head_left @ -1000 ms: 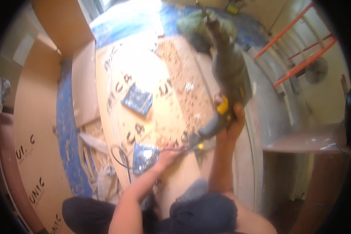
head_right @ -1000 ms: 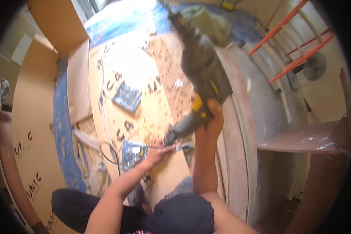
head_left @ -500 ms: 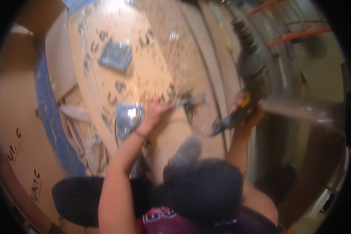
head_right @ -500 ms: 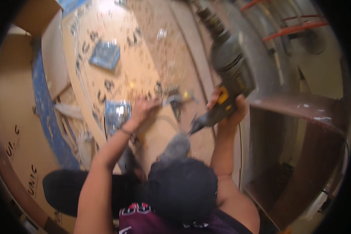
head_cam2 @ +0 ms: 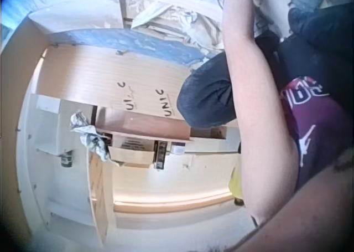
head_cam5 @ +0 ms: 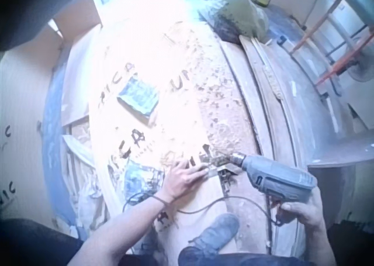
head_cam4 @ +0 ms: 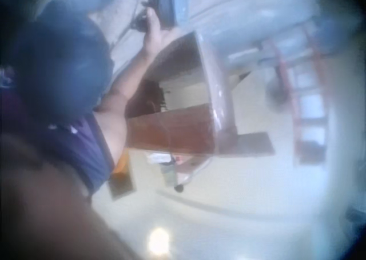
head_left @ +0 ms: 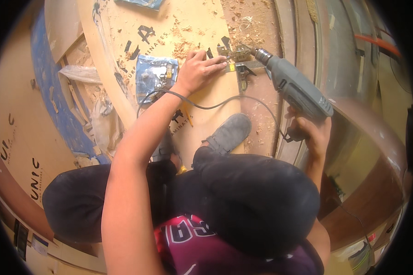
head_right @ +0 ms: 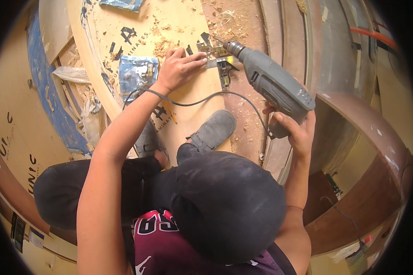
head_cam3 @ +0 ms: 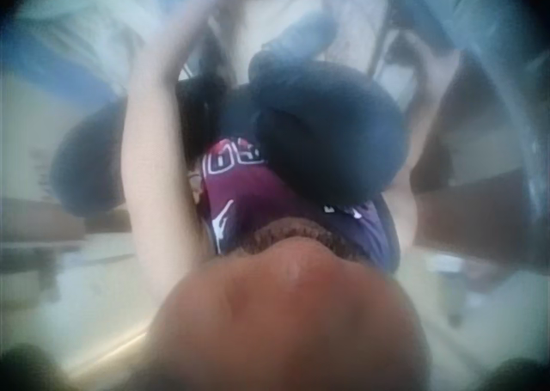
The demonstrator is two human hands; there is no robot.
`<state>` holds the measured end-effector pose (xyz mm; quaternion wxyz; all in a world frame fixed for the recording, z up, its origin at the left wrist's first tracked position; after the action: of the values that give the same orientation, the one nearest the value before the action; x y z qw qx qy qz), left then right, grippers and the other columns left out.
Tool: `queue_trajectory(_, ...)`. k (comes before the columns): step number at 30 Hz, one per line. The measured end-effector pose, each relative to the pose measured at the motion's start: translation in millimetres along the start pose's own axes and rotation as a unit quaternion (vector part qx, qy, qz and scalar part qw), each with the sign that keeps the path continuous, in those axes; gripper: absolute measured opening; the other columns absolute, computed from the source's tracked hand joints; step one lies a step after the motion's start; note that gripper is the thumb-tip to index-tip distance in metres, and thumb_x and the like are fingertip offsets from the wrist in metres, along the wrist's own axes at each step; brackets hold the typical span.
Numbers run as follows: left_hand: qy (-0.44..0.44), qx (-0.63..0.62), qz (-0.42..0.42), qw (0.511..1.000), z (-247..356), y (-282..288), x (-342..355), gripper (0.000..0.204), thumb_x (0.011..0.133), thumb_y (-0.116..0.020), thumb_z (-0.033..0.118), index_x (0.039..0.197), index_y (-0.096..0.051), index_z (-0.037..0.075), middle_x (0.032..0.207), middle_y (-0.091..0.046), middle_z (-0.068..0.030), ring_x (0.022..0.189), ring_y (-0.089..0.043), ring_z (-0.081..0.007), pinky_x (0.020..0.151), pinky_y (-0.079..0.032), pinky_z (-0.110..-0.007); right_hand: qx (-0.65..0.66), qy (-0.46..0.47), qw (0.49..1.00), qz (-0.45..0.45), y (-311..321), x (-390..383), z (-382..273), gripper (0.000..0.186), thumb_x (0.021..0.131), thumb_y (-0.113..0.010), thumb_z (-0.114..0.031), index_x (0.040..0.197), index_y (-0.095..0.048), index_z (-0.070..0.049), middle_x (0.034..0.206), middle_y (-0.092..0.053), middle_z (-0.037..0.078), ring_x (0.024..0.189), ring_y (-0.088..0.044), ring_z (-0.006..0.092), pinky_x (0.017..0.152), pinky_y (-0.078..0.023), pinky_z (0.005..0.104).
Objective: The person sits on the floor and uses a power drill to create holes in a piece of plywood. They measure and mark the wood with a square and pencil, then drill at the marked spots. The person also handles plastic bags containing hardware and a small metal bracket.
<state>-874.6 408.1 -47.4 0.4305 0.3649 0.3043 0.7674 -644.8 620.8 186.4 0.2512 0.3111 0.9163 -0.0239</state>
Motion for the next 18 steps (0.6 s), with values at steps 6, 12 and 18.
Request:
queue_trajectory(6,-0.017,0.006,0.015,1.0,-4,-3,-2,0.022,0.092,-0.081,0.032,0.113,-0.083,0.028,0.126,-0.077,0.0162,0.087,-0.057,-0.0174,0.086,-0.043,-0.033,-0.072,-0.021,0.997,-0.028,-9,14,11,0.077,0.088,-0.078,0.003,0.157,-0.045,0.004,0.127,-0.071,0.021,0.108,-0.074,0.0278,0.089,-0.06,0.0376)
queue_trajectory(12,-0.021,0.003,0.026,0.999,-10,-9,-6,0.022,0.091,-0.082,0.034,0.112,-0.083,0.028,0.124,-0.076,0.0178,0.084,-0.055,-0.0171,0.085,-0.044,-0.033,-0.158,0.022,0.986,-0.045,-18,28,5,0.077,0.087,-0.079,0.003,0.157,-0.047,0.003,0.139,-0.067,0.016,0.125,-0.066,0.0245,0.108,-0.052,0.04)
queue_trajectory(18,-0.02,0.008,0.03,0.999,-10,-10,-8,0.018,0.093,-0.08,0.034,0.109,-0.084,0.029,0.123,-0.077,0.0168,0.09,-0.06,-0.0173,0.09,-0.045,-0.034,-0.222,0.024,0.973,-0.061,-33,39,-16,0.073,0.086,-0.082,-0.002,0.154,-0.053,0.002,0.137,-0.069,0.014,0.124,-0.065,0.0227,0.11,-0.049,0.0397)
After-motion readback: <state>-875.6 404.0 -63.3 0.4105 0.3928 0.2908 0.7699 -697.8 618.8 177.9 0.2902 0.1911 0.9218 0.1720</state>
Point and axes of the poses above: each hand's wrist, its own x-axis towards the middle knuckle, its own y-axis out of the back of the hand, z = x × y, the point moved 2 cm from there along x, towards the middle knuckle
